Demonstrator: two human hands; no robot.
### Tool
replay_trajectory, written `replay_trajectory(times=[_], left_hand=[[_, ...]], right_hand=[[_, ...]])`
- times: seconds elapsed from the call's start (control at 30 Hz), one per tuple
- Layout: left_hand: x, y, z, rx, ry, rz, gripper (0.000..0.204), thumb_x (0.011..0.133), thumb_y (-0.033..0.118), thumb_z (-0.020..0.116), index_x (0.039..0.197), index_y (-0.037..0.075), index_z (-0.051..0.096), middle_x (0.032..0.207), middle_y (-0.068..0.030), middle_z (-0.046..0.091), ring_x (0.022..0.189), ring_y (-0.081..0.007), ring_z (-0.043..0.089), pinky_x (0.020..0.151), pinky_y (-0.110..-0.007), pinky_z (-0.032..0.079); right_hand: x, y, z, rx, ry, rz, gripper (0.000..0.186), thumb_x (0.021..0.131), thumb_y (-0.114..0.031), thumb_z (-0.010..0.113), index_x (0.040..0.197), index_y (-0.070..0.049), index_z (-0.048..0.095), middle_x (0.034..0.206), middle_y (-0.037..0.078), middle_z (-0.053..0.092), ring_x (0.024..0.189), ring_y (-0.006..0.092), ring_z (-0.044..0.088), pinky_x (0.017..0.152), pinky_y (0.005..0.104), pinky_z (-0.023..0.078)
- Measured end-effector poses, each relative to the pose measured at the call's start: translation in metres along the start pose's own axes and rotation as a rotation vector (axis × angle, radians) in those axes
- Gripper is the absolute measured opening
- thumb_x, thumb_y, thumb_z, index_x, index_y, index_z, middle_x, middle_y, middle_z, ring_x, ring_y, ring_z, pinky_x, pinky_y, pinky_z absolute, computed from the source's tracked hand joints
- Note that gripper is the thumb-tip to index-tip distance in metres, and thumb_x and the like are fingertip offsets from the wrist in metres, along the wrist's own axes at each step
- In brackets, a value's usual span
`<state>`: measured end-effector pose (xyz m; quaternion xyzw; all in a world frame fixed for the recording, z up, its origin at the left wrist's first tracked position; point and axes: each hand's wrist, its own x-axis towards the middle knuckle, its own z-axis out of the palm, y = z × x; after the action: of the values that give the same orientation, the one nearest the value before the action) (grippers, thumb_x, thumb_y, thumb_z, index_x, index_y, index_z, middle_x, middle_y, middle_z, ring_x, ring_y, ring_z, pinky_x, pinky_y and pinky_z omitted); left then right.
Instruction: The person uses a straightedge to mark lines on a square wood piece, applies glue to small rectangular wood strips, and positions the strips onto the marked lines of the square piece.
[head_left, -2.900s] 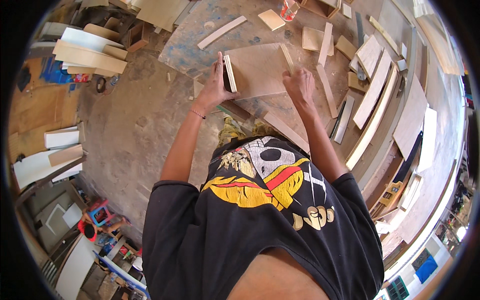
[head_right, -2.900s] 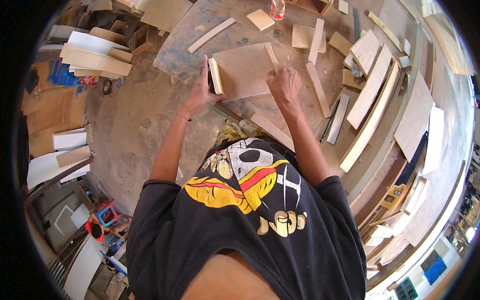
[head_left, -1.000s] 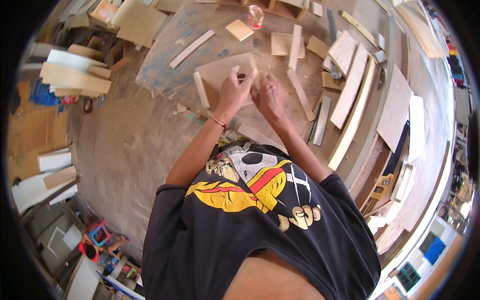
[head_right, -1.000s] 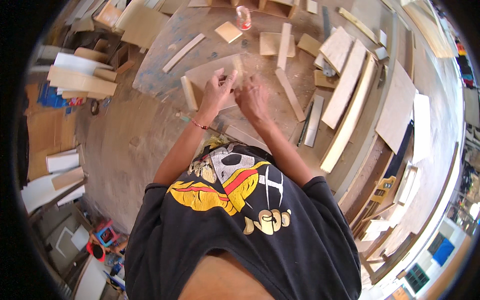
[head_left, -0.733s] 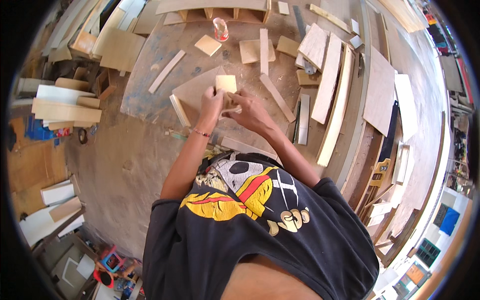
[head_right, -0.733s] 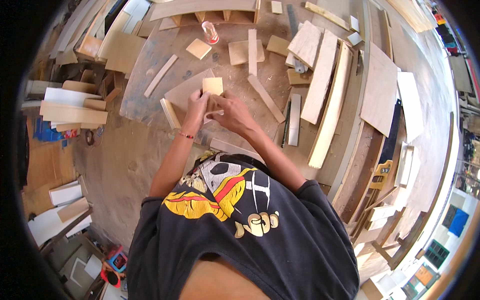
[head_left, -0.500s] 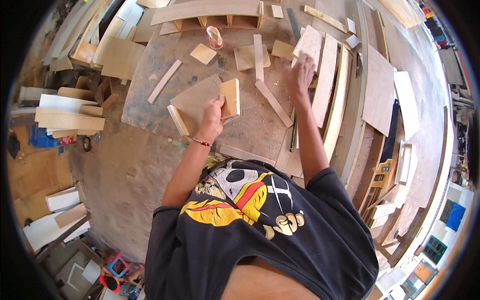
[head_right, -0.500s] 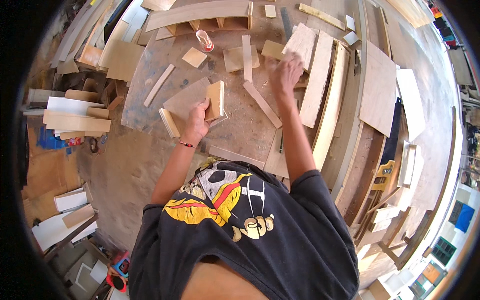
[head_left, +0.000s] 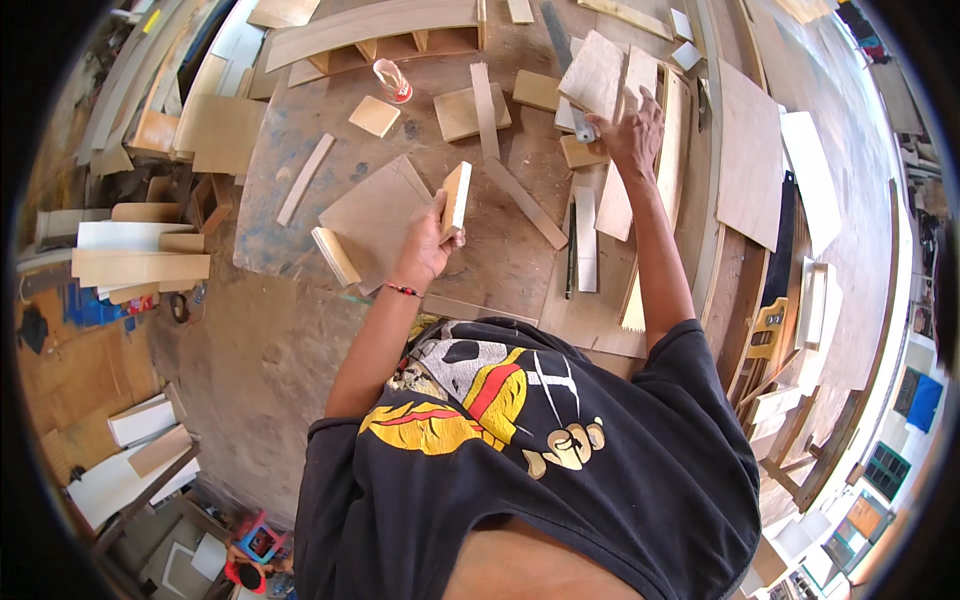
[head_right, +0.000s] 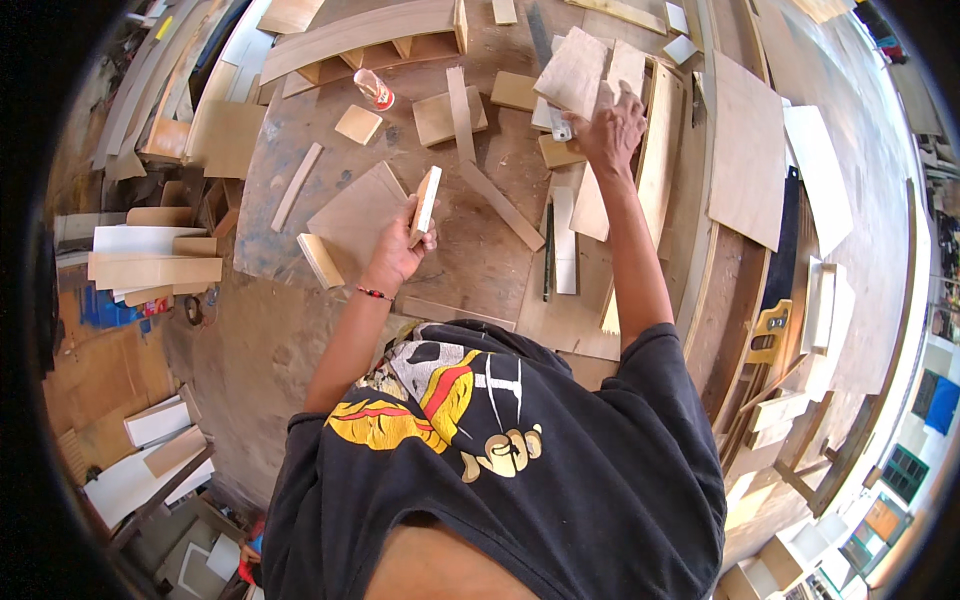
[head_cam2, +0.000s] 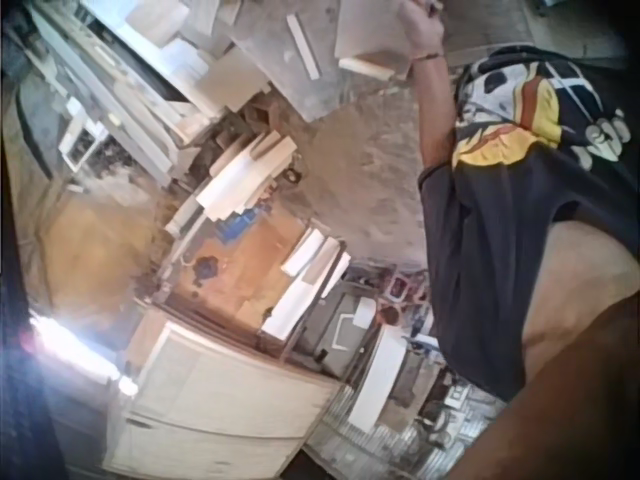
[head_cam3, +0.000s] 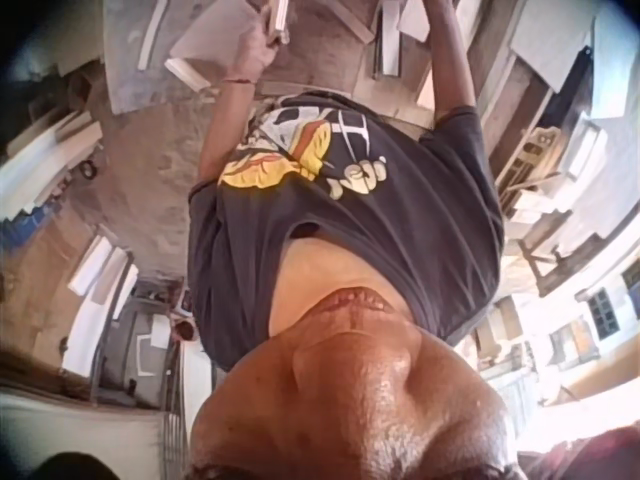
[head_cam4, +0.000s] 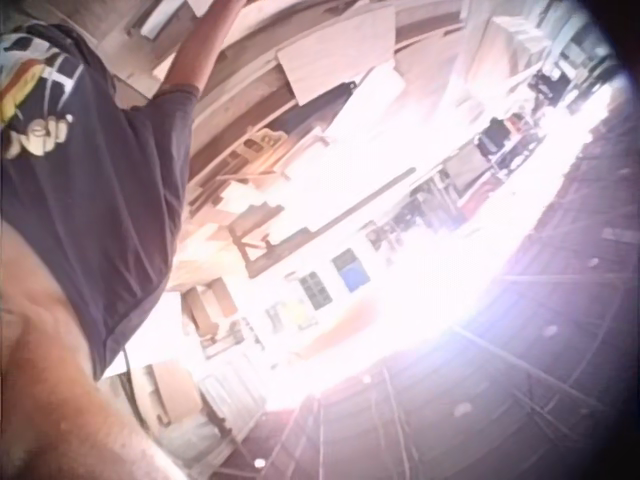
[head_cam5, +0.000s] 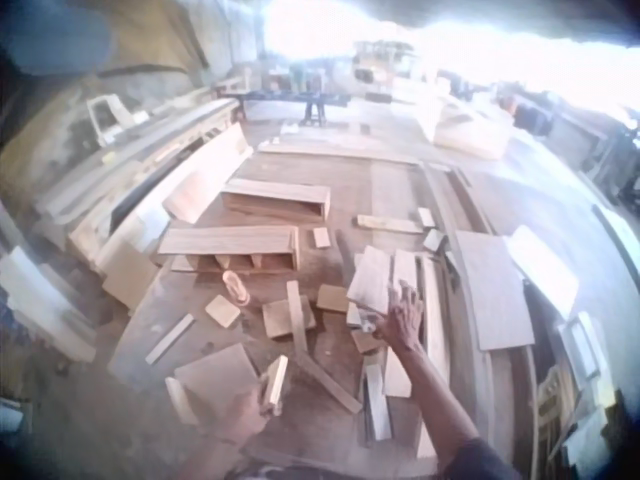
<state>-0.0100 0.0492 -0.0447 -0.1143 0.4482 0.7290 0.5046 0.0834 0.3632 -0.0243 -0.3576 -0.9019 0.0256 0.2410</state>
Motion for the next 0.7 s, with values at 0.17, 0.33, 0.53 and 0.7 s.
replay_trajectory(times=[0.17, 0.33, 0.53, 0.7], left_hand=[[-0.002, -0.005, 0.024, 0.111, 0.02, 0.042, 0.037, 0.091, 0.037, 0.052, 0.098, 0.001, 0.057, 0.063, -0.0024, 0.05, 0.052, -0.0125, 0.048, 0.047, -0.025, 0.04], [-0.011, 0.003, 0.032, 0.173, 0.046, 0.08, 0.033, 0.09, 0.036, 0.052, 0.092, 0.003, 0.057, 0.065, -0.0023, 0.051, 0.054, -0.0121, 0.05, 0.046, -0.024, 0.041], [-0.01, -0.004, 0.023, 0.141, 0.086, 0.073, 0.034, 0.091, 0.037, 0.051, 0.095, 0.004, 0.058, 0.064, -0.0013, 0.051, 0.054, -0.0112, 0.05, 0.045, -0.023, 0.042], [-0.009, -0.011, 0.023, 0.131, 0.032, 0.04, 0.036, 0.092, 0.037, 0.049, 0.099, 0.002, 0.057, 0.063, -0.0005, 0.05, 0.053, -0.0111, 0.049, 0.046, -0.023, 0.042]], right_hand=[[0.001, -0.032, 0.015, -0.009, -0.021, -0.119, 0.09, 0.061, -0.054, 0.074, 0.13, -0.007, 0.042, 0.133, 0.017, 0.036, 0.122, 0.0336, 0.035, 0.093, 0.0614, 0.032], [0.031, -0.023, 0.025, -0.1, 0.085, 0.003, 0.071, 0.066, -0.048, 0.074, 0.123, -0.013, 0.051, 0.13, 0.013, 0.043, 0.119, 0.0304, 0.04, 0.093, 0.0537, 0.032], [0.038, -0.004, 0.003, 0.09, 0.117, 0.085, 0.051, 0.069, -0.041, 0.074, 0.108, -0.01, 0.06, 0.112, 0.009, 0.054, 0.104, 0.0255, 0.049, 0.083, 0.0455, 0.04], [-0.018, -0.053, 0.007, -0.041, -0.004, -0.362, 0.06, 0.066, -0.039, 0.075, 0.114, -0.009, 0.055, 0.112, 0.01, 0.051, 0.103, 0.0277, 0.049, 0.084, 0.0442, 0.042]])
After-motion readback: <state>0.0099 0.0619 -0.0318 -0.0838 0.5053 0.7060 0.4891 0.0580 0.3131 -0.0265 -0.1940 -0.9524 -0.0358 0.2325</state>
